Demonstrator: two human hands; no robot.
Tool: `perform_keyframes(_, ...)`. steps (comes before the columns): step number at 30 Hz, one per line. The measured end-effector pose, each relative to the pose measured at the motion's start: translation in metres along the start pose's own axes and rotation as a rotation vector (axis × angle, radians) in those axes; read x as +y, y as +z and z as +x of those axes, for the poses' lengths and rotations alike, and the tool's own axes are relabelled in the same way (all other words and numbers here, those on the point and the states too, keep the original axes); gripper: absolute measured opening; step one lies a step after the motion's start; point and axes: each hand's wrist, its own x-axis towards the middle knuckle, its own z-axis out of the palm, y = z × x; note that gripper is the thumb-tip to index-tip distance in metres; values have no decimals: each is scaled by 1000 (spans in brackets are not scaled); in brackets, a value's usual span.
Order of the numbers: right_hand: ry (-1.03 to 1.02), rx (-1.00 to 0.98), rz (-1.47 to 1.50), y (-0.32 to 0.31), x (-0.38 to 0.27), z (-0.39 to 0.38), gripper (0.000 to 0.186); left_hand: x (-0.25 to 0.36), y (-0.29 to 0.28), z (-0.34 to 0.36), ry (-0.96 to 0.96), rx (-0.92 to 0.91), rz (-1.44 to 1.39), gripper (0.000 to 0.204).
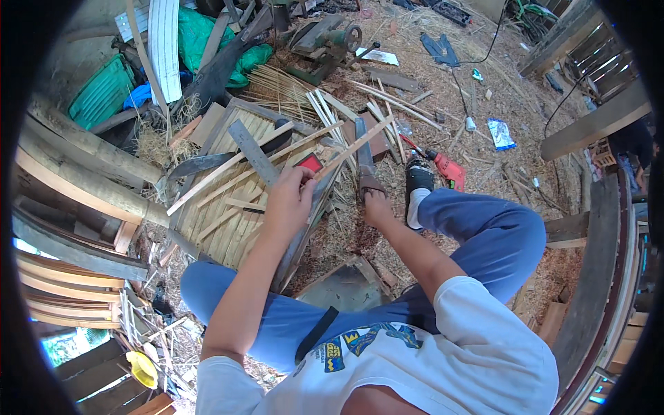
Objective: The person measures a wooden flute using a metal ruler and marks it with a pen, then uses a large blade to shave the end of a wooden stick.
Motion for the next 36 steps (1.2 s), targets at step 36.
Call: perform_keyframes(36, -50, 317, 916, -230, -64, 130, 35, 0, -135, 16, -51, 201, 1, 15)
